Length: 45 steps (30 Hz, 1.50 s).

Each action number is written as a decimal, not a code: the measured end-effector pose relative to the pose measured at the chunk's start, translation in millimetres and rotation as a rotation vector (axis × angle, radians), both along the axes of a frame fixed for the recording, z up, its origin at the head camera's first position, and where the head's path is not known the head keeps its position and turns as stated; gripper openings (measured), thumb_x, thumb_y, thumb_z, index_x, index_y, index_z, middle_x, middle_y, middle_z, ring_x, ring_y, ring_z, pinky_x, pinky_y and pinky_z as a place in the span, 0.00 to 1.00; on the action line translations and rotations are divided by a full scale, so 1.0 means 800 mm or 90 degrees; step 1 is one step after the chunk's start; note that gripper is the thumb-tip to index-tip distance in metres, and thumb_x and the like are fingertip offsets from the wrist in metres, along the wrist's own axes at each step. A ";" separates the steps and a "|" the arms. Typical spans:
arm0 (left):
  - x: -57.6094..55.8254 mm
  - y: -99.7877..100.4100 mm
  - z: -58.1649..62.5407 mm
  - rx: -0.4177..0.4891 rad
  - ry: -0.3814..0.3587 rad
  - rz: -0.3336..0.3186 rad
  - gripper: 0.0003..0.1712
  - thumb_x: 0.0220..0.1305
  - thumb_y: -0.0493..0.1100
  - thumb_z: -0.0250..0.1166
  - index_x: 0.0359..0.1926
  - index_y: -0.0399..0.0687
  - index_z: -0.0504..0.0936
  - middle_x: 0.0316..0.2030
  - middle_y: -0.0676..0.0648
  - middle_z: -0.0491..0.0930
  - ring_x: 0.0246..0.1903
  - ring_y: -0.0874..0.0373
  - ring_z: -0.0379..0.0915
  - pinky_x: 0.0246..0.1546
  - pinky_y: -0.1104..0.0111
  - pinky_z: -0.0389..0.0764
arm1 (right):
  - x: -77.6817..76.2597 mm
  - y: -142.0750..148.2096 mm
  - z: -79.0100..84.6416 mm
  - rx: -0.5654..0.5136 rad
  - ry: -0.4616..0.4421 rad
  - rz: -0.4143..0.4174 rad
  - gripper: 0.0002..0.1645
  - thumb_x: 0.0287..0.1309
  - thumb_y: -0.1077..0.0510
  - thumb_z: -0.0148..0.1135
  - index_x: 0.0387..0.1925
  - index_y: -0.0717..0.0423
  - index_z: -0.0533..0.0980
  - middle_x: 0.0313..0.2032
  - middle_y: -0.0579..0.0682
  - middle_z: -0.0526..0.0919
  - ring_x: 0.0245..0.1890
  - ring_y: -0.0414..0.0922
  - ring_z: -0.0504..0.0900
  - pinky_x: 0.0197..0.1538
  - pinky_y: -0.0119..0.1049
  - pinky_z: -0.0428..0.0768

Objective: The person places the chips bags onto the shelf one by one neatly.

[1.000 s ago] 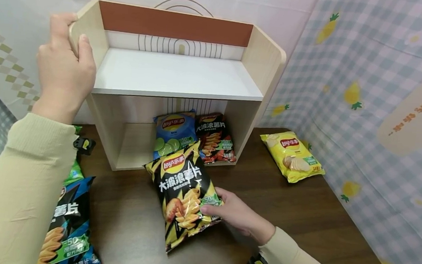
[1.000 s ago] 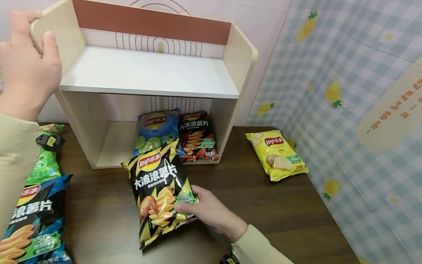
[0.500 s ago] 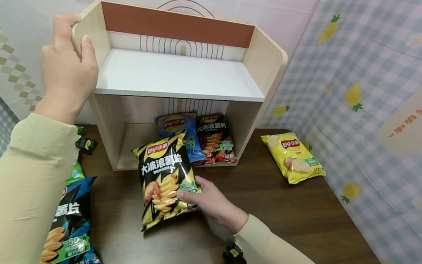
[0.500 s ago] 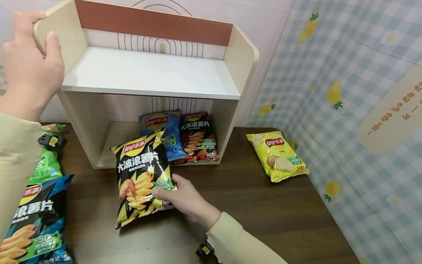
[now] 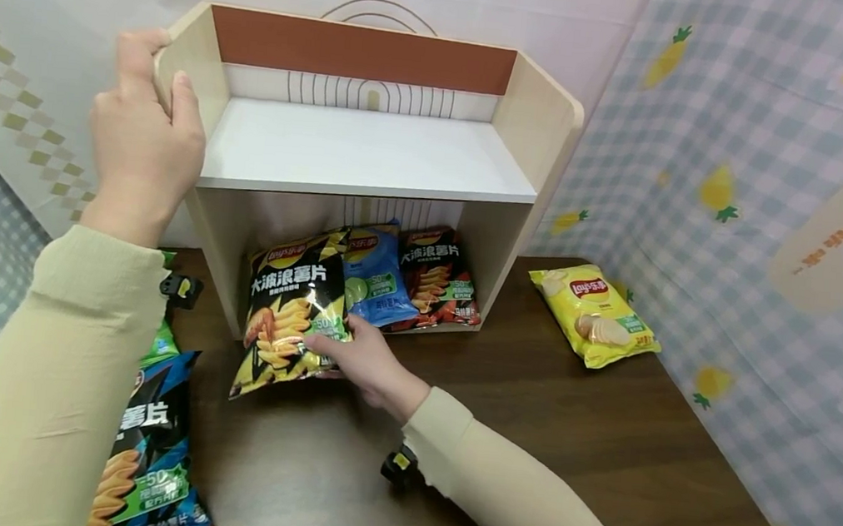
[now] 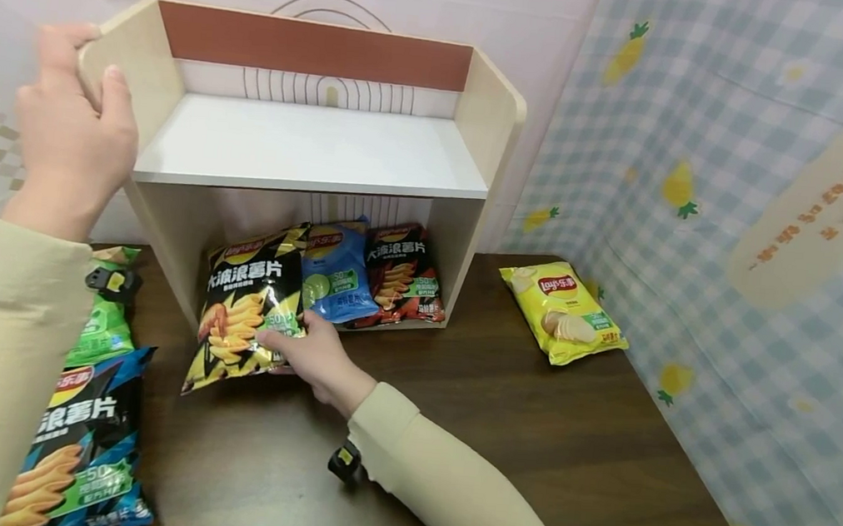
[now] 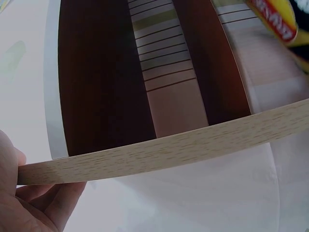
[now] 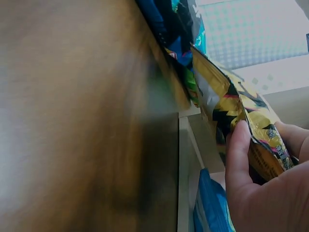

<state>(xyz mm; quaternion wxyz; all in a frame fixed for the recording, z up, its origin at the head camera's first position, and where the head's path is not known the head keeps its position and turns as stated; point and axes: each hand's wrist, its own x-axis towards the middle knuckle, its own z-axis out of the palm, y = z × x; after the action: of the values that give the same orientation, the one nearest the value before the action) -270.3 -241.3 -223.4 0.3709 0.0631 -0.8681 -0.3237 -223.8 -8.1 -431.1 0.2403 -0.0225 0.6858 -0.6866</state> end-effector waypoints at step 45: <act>0.008 0.014 0.005 -0.018 0.006 -0.007 0.24 0.71 0.55 0.42 0.66 0.60 0.60 0.53 0.33 0.77 0.49 0.35 0.76 0.42 0.43 0.76 | 0.033 -0.087 -0.040 -0.243 -0.205 -0.188 0.29 0.63 0.58 0.61 0.61 0.65 0.65 0.57 0.61 0.74 0.46 0.58 0.82 0.47 0.44 0.81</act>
<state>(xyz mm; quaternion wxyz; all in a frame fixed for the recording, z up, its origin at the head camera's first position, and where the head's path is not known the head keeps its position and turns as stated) -263.6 -229.9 -219.3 0.3739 0.0514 -0.8712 -0.3141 -197.1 -77.9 -462.8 0.2347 0.1418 0.4930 -0.8257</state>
